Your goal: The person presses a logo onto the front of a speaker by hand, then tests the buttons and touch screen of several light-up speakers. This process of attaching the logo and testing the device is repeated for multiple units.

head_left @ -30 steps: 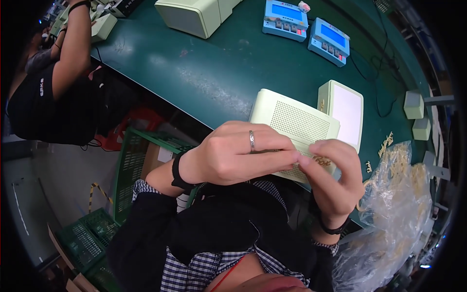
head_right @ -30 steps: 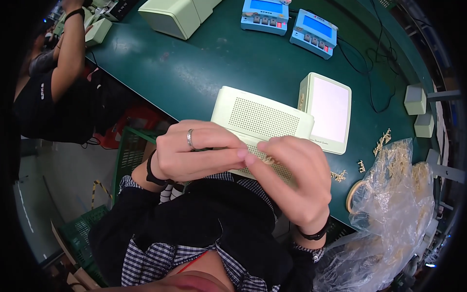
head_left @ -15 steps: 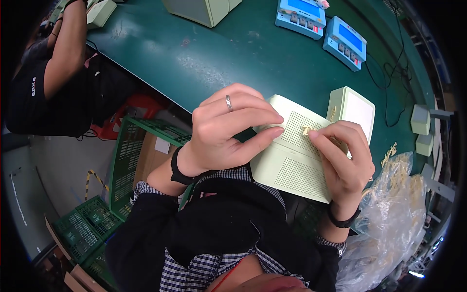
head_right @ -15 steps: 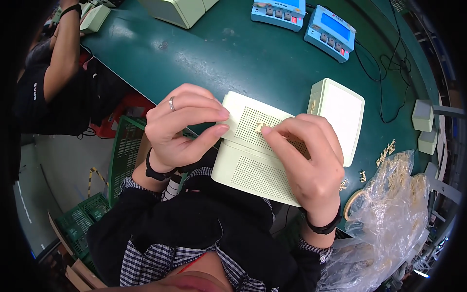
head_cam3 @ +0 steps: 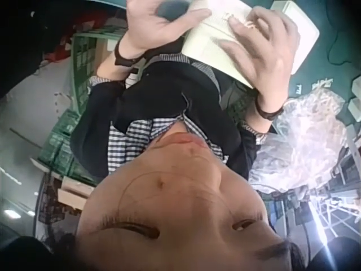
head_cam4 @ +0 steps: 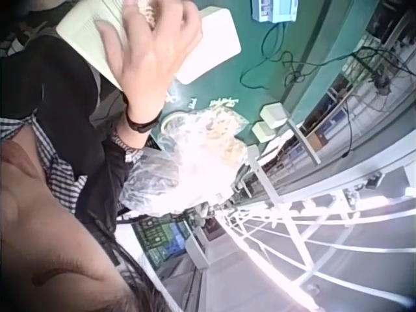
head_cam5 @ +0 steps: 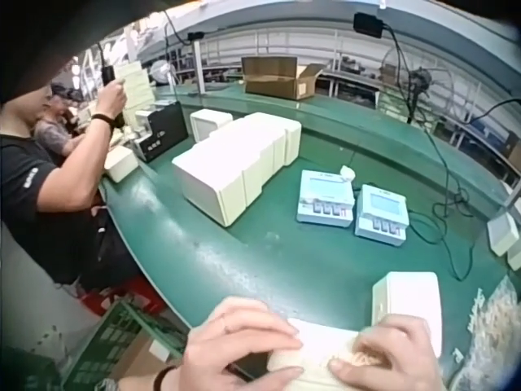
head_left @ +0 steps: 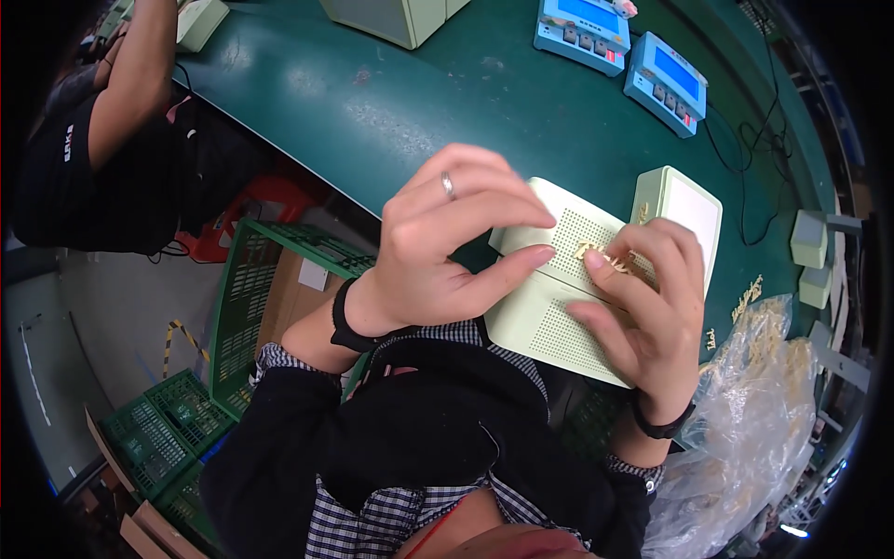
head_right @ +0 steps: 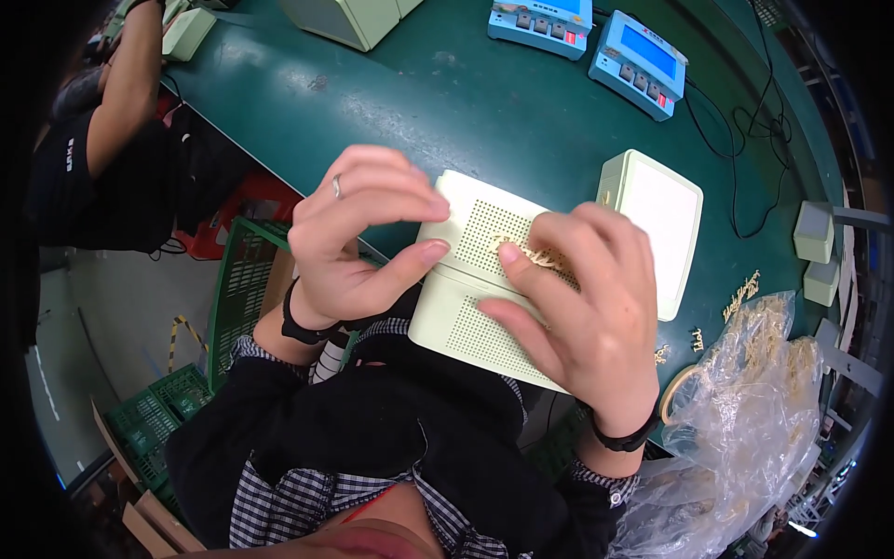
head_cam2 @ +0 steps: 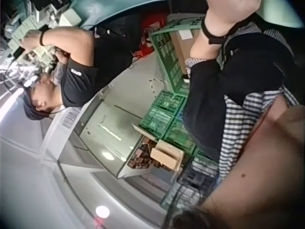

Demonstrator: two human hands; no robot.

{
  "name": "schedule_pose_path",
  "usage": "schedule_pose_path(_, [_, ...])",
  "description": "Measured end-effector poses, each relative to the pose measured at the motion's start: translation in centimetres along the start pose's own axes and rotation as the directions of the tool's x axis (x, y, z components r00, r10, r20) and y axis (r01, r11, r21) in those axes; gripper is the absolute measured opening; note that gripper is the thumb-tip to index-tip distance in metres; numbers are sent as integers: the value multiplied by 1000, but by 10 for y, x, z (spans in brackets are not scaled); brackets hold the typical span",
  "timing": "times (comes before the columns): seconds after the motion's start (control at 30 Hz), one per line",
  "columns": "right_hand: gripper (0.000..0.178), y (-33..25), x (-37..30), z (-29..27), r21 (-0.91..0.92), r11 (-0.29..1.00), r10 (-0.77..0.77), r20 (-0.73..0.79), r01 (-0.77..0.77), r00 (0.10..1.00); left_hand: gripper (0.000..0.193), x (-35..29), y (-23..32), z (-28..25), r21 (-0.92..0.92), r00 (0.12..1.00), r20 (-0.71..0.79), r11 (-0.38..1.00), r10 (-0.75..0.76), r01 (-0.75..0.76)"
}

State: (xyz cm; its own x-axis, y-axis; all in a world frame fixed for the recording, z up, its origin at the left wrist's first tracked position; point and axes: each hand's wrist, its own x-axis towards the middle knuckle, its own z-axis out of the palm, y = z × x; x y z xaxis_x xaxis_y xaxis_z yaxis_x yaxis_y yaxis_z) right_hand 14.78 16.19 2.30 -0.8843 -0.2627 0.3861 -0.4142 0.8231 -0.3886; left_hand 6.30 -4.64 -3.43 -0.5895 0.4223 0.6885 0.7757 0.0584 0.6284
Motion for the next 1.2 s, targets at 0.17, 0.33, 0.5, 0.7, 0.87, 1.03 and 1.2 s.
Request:
schedule_pose_path(0.17, [28, 7, -4, -5, 6, 1000, 27, 19, -27, 999, 46, 15, 1, 19, -185, 958, 81, 940, -277, 287])
schedule_pose_path(0.33, [22, 9, -15, 8, 76, 993, 91, -67, -86, 994, 54, 19, -13, 33, -485, 848, 357, 698, -392, 527])
schedule_pose_path(0.5, [23, 14, -15, 3, 86, 995, 50, -36, -47, 998, 48, 25, -13, 31, -504, 807, 430, 633, -405, 587])
schedule_pose_path(0.7, [22, 19, -18, 8, 185, 980, 99, -132, -74, 986, 50, 25, -13, 31, -533, 738, 479, 510, -475, 675])
schedule_pose_path(0.87, [19, 19, -17, 7, 182, 982, 67, -150, -39, 986, 45, 24, -10, 32, -552, 754, 445, 516, -482, 655])
schedule_pose_path(1.03, [17, 18, -20, 12, 316, 929, 253, -167, -192, 953, 37, 24, -6, 32, -545, 713, 442, 469, -543, 695])
schedule_pose_path(1.2, [14, 17, -20, 13, 314, 942, 184, -193, -117, 964, 36, 20, -5, 33, -556, 721, 430, 469, -544, 686])
